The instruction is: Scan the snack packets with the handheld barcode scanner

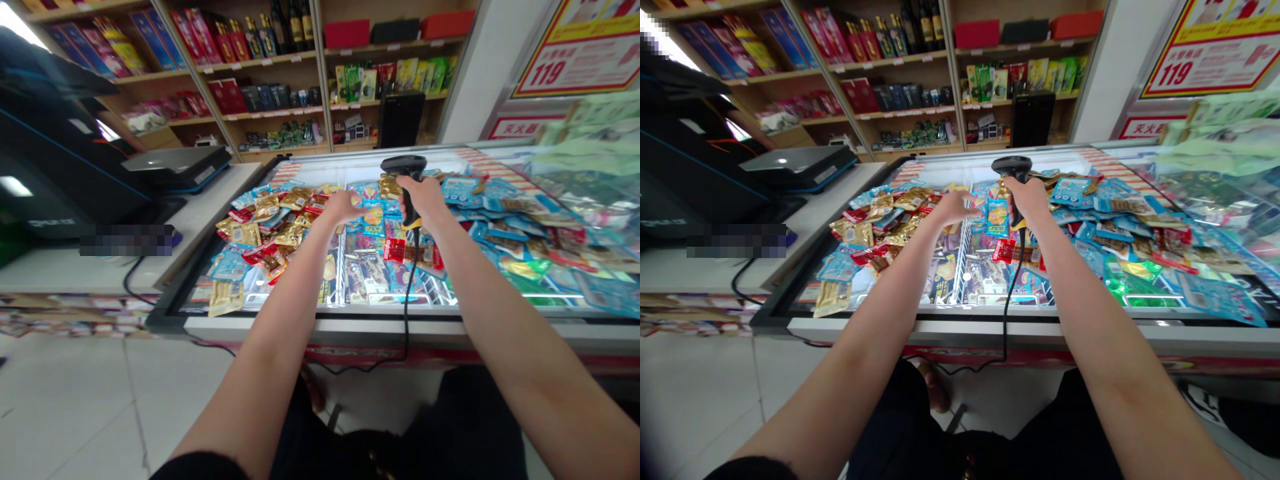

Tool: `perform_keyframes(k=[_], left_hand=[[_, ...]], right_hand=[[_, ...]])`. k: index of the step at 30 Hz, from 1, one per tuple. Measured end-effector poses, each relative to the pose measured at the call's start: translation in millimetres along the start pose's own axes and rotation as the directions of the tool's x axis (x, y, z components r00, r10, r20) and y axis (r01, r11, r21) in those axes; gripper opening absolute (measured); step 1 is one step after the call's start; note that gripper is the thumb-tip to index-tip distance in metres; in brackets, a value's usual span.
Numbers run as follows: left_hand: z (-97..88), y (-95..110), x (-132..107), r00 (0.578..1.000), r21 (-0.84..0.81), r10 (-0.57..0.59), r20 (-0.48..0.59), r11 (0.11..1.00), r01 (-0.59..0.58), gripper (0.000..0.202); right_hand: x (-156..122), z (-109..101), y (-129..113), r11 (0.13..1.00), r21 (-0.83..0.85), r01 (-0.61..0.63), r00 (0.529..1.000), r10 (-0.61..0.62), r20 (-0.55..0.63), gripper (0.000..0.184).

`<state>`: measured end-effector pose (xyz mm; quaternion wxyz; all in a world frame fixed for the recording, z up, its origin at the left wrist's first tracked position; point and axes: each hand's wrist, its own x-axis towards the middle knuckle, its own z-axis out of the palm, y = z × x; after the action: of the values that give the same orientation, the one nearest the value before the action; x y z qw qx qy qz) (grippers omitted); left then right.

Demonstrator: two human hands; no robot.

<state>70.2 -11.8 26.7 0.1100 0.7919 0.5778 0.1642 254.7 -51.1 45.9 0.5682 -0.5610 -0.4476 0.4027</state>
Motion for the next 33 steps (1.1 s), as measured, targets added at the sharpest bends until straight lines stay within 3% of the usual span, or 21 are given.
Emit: perform_keyframes(k=[1, 2, 3, 5, 9, 12, 17, 22, 25, 27, 30, 33], left_hand=[[5.3, 10, -1, 0.980, -0.067, 0.145, 0.133, 0.988, -0.137, 0.050], [11.4, 20, -3, 0.933, -0.123, 0.272, 0.234, 0.961, -0.249, 0.055], [17.8, 30, -5, 0.886, -0.143, 0.350, 0.303, 0.936, -0.321, 0.062], [29.3, 47, -11, 0.851, -0.084, 0.395, 0.346, 0.917, -0.391, 0.082], [42.2, 66, -24, 0.859, 0.013, 0.339, 0.384, 0.928, -0.372, 0.114], [49.5, 78, -35, 0.883, 0.042, 0.313, 0.349, 0.936, -0.349, 0.110], [66.1, 94, -41, 0.916, 0.112, 0.348, 0.199, 0.921, -0.374, 0.101], [64.4, 69, -22, 0.980, 0.164, 0.201, -0.004, 0.966, -0.197, 0.087], [59.0, 42, -9, 0.983, 0.130, 0.042, -0.179, 0.991, -0.019, 0.075], [54.2, 28, -2, 0.973, 0.071, -0.056, -0.223, 0.995, 0.074, 0.073], [40.6, 16, 6, 0.972, 0.027, -0.125, -0.197, 0.991, 0.133, 0.072], [21.1, 10, 10, 0.984, 0.067, -0.174, -0.045, 0.982, 0.177, 0.074]], right_hand=[[1, -1, 0, 1.000, 0.003, -0.002, 1.000, 0.002, -0.006, 0.020], [1, -2, -1, 1.000, 0.003, -0.002, 1.000, 0.002, -0.014, 0.019], [2, -3, -1, 1.000, 0.002, -0.003, 1.000, 0.003, -0.020, 0.019], [3, -3, -2, 1.000, 0.004, -0.008, 1.000, 0.009, -0.030, 0.019], [3, -3, -4, 0.999, 0.023, -0.028, 0.998, 0.029, -0.049, 0.020], [2, -4, -6, 0.999, 0.039, -0.009, 0.999, 0.011, -0.046, 0.021], [1, -8, -8, 0.996, 0.087, 0.013, 0.999, -0.010, -0.037, 0.020], [2, -7, -8, 0.997, 0.082, -0.016, 0.999, 0.019, -0.040, 0.019], [1, -5, -8, 0.999, 0.048, -0.013, 0.999, 0.015, -0.038, 0.021], [0, -5, -8, 0.999, 0.032, -0.001, 1.000, 0.002, -0.029, 0.022], [-1, -5, -8, 1.000, 0.017, 0.010, 1.000, -0.009, -0.024, 0.021], [0, -5, -7, 1.000, 0.007, -0.006, 1.000, 0.006, -0.021, 0.019]])
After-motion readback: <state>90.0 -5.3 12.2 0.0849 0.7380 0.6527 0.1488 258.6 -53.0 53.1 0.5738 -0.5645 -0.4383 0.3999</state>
